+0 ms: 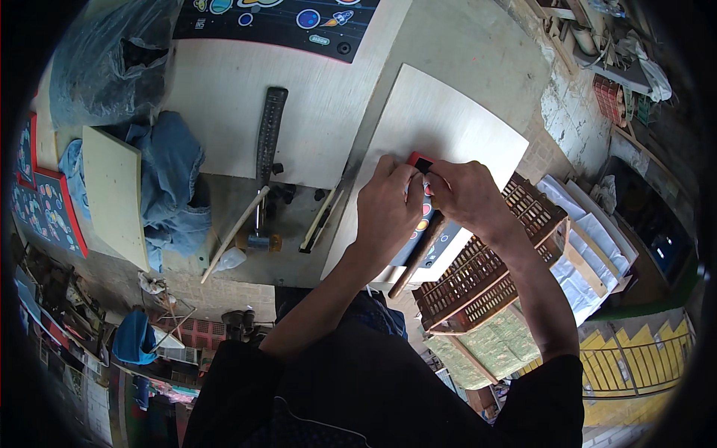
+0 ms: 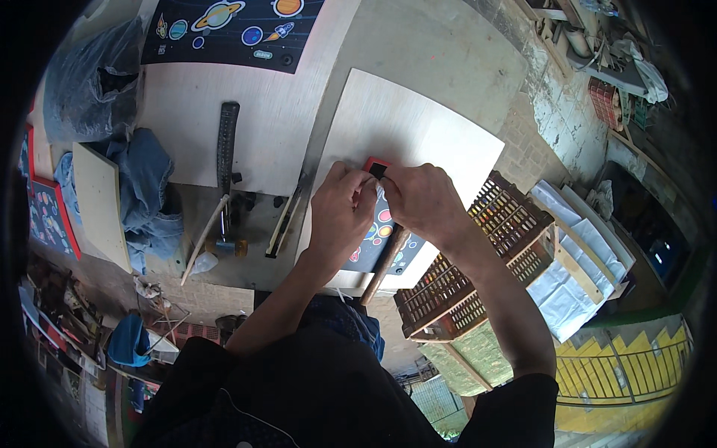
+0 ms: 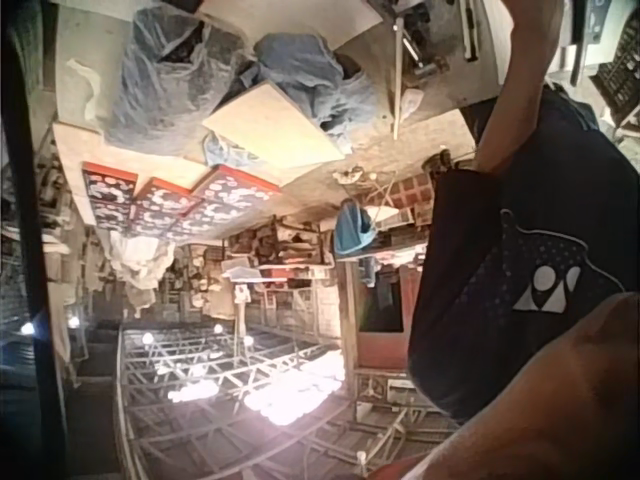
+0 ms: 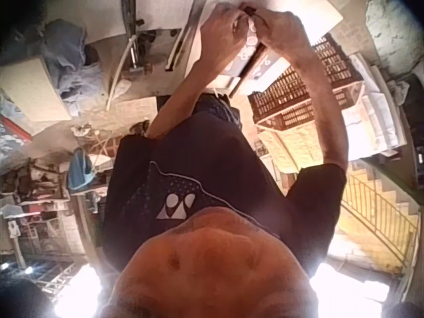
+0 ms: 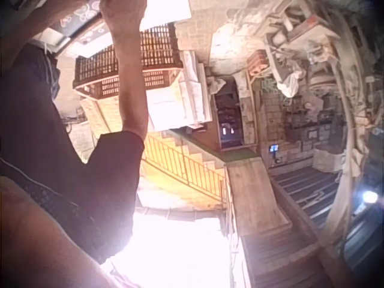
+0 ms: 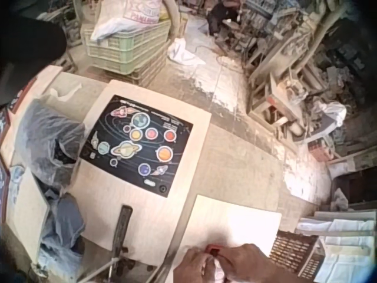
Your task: The recorder is assembling a picture frame by hammering small nails to secure the back.
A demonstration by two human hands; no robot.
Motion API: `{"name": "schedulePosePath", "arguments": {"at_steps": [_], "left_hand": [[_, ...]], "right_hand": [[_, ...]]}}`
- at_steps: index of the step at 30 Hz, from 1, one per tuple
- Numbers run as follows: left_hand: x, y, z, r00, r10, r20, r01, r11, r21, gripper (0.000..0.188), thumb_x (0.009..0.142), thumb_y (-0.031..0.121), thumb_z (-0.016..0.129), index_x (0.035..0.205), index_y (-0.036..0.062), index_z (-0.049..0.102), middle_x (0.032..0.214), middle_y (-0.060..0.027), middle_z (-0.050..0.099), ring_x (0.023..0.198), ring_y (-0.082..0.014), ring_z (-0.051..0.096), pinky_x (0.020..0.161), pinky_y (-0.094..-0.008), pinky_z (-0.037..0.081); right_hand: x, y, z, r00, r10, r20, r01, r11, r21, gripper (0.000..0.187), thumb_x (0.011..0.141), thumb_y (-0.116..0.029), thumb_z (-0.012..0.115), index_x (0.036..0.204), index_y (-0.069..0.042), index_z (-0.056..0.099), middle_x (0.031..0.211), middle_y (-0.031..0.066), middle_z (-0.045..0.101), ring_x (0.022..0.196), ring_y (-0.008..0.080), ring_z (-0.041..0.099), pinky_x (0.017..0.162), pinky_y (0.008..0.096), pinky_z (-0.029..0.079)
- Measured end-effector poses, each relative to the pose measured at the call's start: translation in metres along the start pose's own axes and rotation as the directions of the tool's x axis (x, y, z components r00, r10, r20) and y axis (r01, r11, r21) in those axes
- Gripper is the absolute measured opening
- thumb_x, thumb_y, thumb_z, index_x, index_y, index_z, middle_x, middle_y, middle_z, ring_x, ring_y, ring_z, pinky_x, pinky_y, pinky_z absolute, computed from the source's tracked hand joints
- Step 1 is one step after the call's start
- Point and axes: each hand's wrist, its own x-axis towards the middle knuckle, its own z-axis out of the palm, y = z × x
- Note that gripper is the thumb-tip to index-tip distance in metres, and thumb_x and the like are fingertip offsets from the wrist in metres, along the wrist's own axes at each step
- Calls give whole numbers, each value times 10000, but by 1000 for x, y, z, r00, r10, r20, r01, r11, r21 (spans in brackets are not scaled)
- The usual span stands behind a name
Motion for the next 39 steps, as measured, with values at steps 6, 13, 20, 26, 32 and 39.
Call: {"name": "schedulePosePath", "arguments": {"at_steps": [6, 13, 20, 26, 32, 39], "left_hand": [[3, 6, 0, 999, -39, 10, 38, 999, 38, 73, 925, 76, 664, 914, 7, 685, 838, -101, 577, 609, -202, 609, 569, -340, 490], [3, 17, 1, 994, -109, -15, 110, 991, 72, 74, 920, 61, 628, 895, 3, 667, 850, -137, 575, 647, -301, 626, 580, -412, 499], [7, 27, 2, 991, -134, -25, 136, 977, 164, 31, 903, 4, 630, 902, -11, 657, 831, -129, 580, 629, -275, 618, 562, -376, 490], [11, 31, 0, 985, -173, -20, 174, 968, 178, 34, 891, -23, 625, 895, -11, 657, 823, -125, 586, 625, -265, 616, 554, -374, 485], [9, 30, 6, 992, -109, -61, 121, 964, 237, 81, 900, 47, 614, 886, 5, 681, 810, -161, 603, 662, -345, 630, 635, -435, 497], [13, 8, 1, 996, -75, -43, 80, 989, 125, 193, 900, 153, 621, 909, -8, 727, 875, -230, 687, 780, -389, 675, 719, -448, 514]], "right_hand": [[4, 8, 4, 999, 27, -22, -26, 998, 62, 218, 919, -140, 605, 757, -4, 660, 637, 231, 638, 611, 416, 665, 595, 489, 554], [11, 7, 0, 1000, -5, 1, 5, 999, 50, 227, 911, -148, 624, 724, -23, 659, 588, 205, 617, 558, 394, 658, 546, 471, 550], [11, 13, 4, 999, 22, 27, -25, 995, 94, 191, 892, -111, 629, 727, -21, 663, 569, 200, 607, 528, 393, 643, 524, 477, 535], [13, 9, 4, 999, 38, 3, -37, 977, 210, 174, 880, -83, 618, 732, -4, 667, 580, 219, 610, 548, 414, 646, 561, 493, 534], [10, 11, 4, 996, 82, -23, -76, 978, 195, 191, 860, -130, 621, 758, 22, 673, 680, 266, 646, 666, 455, 670, 698, 521, 552], [2, 8, 4, 972, 233, 26, -230, 926, 301, 273, 868, -207, 585, 839, 29, 720, 815, 270, 693, 844, 428, 701, 867, 479, 543]]}}
